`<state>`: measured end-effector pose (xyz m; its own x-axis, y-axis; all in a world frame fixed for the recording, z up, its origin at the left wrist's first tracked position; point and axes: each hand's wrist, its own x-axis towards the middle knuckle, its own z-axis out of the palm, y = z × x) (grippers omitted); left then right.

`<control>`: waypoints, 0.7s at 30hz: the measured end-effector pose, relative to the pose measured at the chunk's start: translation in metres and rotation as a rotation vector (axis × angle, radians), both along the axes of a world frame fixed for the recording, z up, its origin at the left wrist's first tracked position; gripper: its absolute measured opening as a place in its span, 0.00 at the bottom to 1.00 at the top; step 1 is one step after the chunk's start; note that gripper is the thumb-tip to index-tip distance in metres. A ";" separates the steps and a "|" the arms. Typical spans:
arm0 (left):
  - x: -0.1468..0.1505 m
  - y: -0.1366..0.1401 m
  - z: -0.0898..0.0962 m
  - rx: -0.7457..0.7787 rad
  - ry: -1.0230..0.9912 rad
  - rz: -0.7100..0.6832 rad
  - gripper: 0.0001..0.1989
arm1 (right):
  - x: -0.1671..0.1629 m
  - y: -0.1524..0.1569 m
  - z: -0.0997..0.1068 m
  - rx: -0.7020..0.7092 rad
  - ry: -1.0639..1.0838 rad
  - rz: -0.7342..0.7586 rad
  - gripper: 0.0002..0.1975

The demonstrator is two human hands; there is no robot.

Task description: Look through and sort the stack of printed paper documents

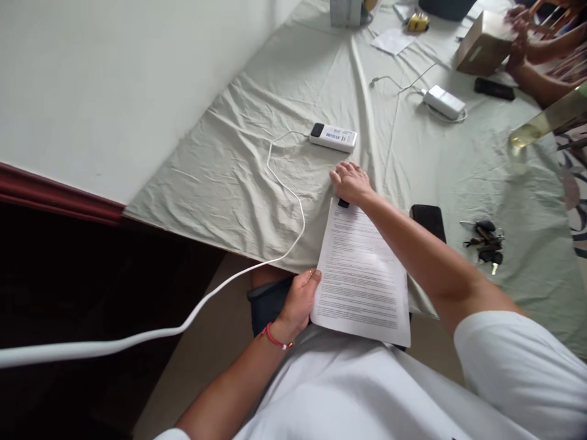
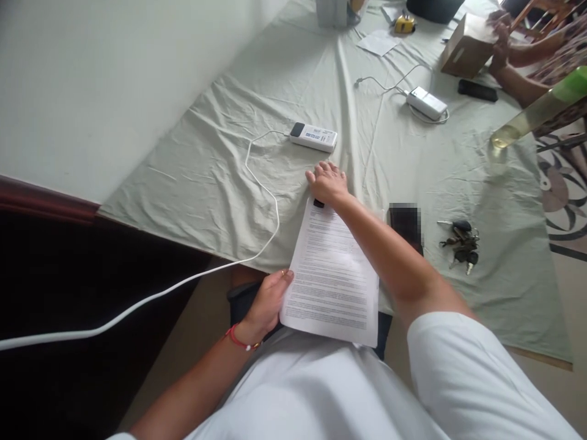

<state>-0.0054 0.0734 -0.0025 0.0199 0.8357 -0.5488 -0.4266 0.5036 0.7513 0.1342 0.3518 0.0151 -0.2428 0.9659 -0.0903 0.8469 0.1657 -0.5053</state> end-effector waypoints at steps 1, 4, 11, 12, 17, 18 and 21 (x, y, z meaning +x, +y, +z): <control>0.000 0.000 0.000 -0.004 -0.001 -0.002 0.25 | -0.001 -0.003 -0.003 0.035 0.006 -0.003 0.28; 0.000 -0.001 0.001 -0.022 -0.014 0.001 0.24 | -0.002 -0.013 -0.006 0.105 -0.006 -0.015 0.24; 0.003 -0.007 0.015 -0.100 -0.087 0.027 0.25 | -0.003 -0.017 0.001 0.101 -0.072 0.003 0.23; 0.004 -0.011 0.016 -0.118 -0.117 0.009 0.25 | -0.003 -0.017 0.000 0.105 -0.072 0.000 0.23; 0.009 -0.030 0.015 -0.205 -0.141 -0.138 0.30 | -0.002 -0.015 -0.006 0.126 -0.064 0.008 0.22; 0.010 -0.031 0.014 -0.212 -0.117 -0.160 0.31 | -0.001 -0.014 -0.007 0.126 -0.064 0.014 0.22; 0.010 -0.030 0.012 -0.193 -0.064 -0.195 0.33 | 0.002 -0.008 -0.009 0.107 -0.076 0.041 0.22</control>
<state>0.0049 0.0434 0.0096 0.2100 0.6930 -0.6897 -0.3509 0.7118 0.6084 0.1357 0.3436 0.0064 -0.2784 0.9605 -0.0065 0.8735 0.2504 -0.4174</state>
